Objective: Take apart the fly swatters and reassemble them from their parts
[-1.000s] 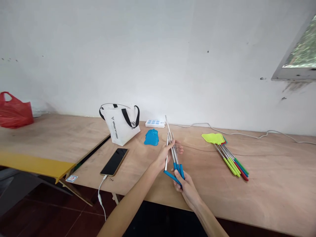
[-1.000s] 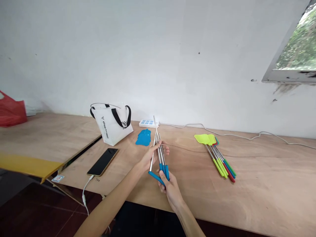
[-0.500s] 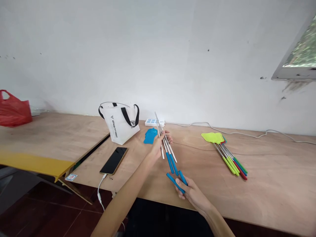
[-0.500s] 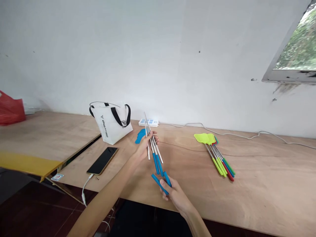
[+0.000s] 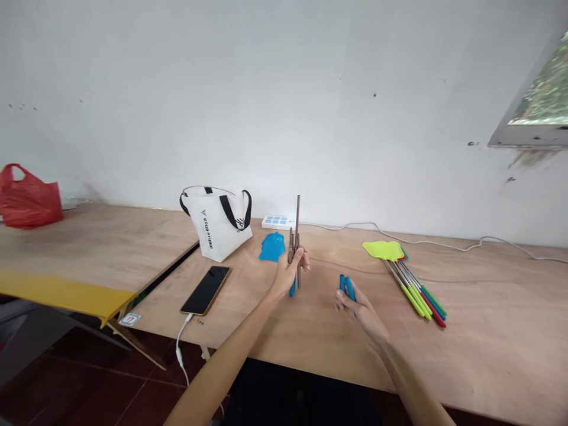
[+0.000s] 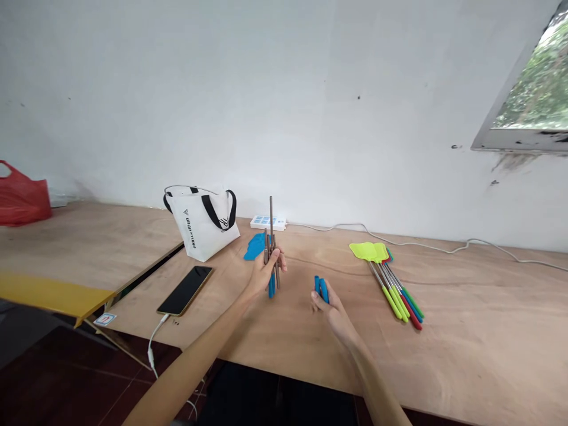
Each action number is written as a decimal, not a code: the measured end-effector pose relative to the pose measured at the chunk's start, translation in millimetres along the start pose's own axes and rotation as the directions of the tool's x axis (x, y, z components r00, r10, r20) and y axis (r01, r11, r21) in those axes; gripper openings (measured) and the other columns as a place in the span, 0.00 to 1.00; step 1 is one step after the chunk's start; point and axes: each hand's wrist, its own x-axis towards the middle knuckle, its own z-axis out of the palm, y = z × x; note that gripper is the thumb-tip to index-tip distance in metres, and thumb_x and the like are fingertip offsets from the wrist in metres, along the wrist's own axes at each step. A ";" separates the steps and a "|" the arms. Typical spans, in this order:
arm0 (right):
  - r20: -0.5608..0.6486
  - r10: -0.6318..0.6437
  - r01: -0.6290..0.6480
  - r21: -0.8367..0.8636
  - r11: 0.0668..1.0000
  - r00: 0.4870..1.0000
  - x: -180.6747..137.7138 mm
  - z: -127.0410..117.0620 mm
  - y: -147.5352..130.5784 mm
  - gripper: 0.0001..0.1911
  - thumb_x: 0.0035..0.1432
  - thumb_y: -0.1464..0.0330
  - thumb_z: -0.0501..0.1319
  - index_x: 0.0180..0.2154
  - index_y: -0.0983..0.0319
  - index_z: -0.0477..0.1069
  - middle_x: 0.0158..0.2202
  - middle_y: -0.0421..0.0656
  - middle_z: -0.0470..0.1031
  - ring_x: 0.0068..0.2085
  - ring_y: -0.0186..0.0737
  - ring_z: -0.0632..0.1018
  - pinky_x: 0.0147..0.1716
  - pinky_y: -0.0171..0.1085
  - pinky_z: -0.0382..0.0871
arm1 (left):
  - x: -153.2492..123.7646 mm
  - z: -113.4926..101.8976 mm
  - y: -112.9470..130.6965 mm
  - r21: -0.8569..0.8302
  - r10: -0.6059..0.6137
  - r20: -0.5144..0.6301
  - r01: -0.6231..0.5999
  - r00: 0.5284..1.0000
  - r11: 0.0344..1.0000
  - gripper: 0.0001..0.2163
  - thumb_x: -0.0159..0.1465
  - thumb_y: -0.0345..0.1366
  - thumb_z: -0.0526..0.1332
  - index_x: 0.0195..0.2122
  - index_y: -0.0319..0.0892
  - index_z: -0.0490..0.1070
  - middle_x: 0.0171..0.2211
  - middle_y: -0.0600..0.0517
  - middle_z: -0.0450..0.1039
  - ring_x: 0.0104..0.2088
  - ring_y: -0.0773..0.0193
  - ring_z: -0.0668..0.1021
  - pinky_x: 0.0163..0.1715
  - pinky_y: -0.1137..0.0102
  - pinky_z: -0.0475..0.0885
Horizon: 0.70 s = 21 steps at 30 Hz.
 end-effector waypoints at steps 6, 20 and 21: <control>-0.110 -0.206 0.197 -0.088 0.977 0.972 50.2 34.2 -59.1 0.24 0.53 0.45 0.67 0.38 0.57 0.68 0.19 0.28 0.52 0.18 0.29 0.56 0.17 0.32 0.54 | -14.7 -3.0 -10.6 0.035 -0.035 -0.038 0.036 0.999 0.999 0.23 0.62 0.58 0.65 0.36 0.40 0.69 0.23 0.56 0.71 0.22 0.68 0.75 0.25 0.72 0.69; 0.160 -0.660 0.622 -0.548 0.559 0.734 107.3 101.6 -152.8 0.22 0.67 0.48 0.55 0.35 0.59 0.72 0.27 0.38 0.69 0.28 0.34 0.65 0.32 0.35 0.60 | -21.9 -15.3 -27.1 -0.012 -0.109 0.088 0.110 0.990 0.994 0.22 0.64 0.57 0.64 0.41 0.42 0.65 0.24 0.57 0.70 0.19 0.70 0.73 0.21 0.74 0.67; 0.167 -0.657 0.614 -0.574 0.542 0.735 107.0 101.4 -146.7 0.21 0.68 0.49 0.53 0.36 0.59 0.71 0.27 0.38 0.68 0.27 0.35 0.65 0.32 0.35 0.59 | -21.8 -16.0 -27.2 -0.005 -0.110 0.091 0.111 0.990 0.994 0.22 0.64 0.57 0.64 0.41 0.42 0.65 0.23 0.58 0.69 0.18 0.71 0.72 0.20 0.75 0.66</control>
